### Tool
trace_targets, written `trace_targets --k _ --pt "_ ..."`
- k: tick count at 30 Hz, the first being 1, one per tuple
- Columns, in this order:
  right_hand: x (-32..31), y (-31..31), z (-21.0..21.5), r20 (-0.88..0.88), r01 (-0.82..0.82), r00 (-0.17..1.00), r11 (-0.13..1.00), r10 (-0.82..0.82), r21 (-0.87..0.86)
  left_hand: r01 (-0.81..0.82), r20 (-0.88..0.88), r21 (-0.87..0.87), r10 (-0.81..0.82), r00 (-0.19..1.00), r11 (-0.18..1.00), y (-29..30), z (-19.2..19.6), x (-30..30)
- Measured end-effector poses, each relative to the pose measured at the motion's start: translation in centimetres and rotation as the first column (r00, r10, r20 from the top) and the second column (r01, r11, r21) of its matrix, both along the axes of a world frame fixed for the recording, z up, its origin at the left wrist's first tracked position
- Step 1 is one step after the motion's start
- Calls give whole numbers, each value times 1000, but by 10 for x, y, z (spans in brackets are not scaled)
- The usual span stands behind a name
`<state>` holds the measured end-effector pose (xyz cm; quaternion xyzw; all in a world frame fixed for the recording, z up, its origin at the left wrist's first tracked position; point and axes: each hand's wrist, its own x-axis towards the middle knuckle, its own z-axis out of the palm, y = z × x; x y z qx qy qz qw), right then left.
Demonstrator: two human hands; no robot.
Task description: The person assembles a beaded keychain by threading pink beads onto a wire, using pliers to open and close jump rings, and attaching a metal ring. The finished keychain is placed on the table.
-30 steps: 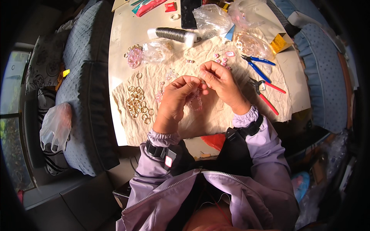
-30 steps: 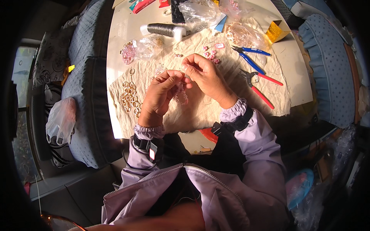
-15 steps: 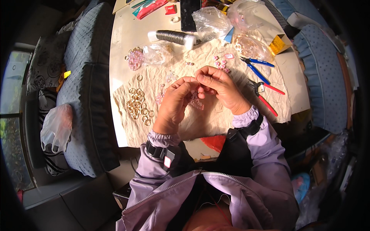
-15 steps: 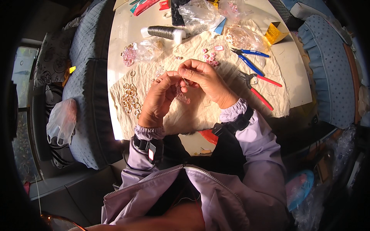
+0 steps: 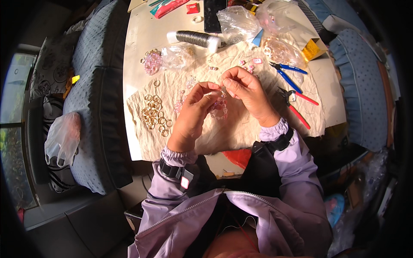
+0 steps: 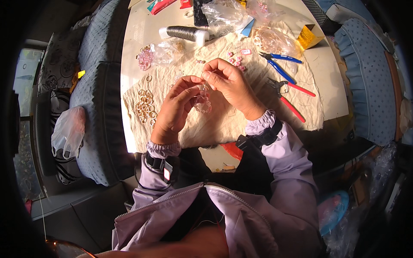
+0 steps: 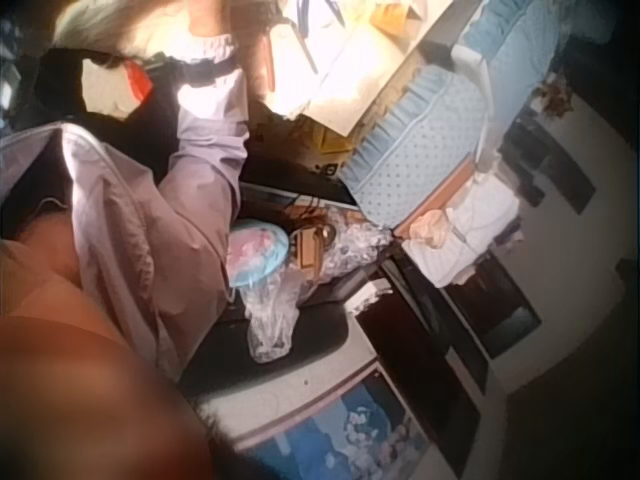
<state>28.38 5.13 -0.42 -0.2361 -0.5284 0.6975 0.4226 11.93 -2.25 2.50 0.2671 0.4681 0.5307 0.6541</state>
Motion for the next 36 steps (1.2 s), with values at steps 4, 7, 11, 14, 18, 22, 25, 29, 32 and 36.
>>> trace_targets --k 4,7,11,14,18,22,25,29,32,36 --pt "0 0 -3 -28 -2 1000 1000 3 12 25 -31 -30 -25 999 999 -4 -4 -5" --pt "-3 -1 -4 -73 50 996 999 -48 18 170 -39 -5 -170 985 986 -6 -4 -9" --pt "-3 -2 -3 -94 19 995 1000 -17 16 175 -88 -55 -179 980 983 -7 -2 -7" --pt "-1 -2 -2 -80 6 997 1000 -4 26 172 -88 -47 -175 981 984 -7 0 -6" --pt "0 -2 -2 -20 14 1000 994 -12 111 164 -93 -28 -166 982 986 -7 1 -7" --pt "-2 -4 -1 -34 26 999 991 -22 129 153 -101 -14 -153 983 988 -8 3 -8" --pt "-1 -5 1 -25 -1 1000 994 4 107 73 -59 -36 -76 995 997 -9 3 -5" --pt "-1 -5 1 45 -17 999 989 10 150 66 -152 -59 -74 986 996 -9 -3 -5" --pt "-2 -4 -1 99 -7 995 985 -10 174 -9 -93 -42 5 996 999 -12 -12 1" --pt "-2 -4 -6 123 9 992 987 -29 160 48 -110 -5 -49 993 999 -12 -17 -2"
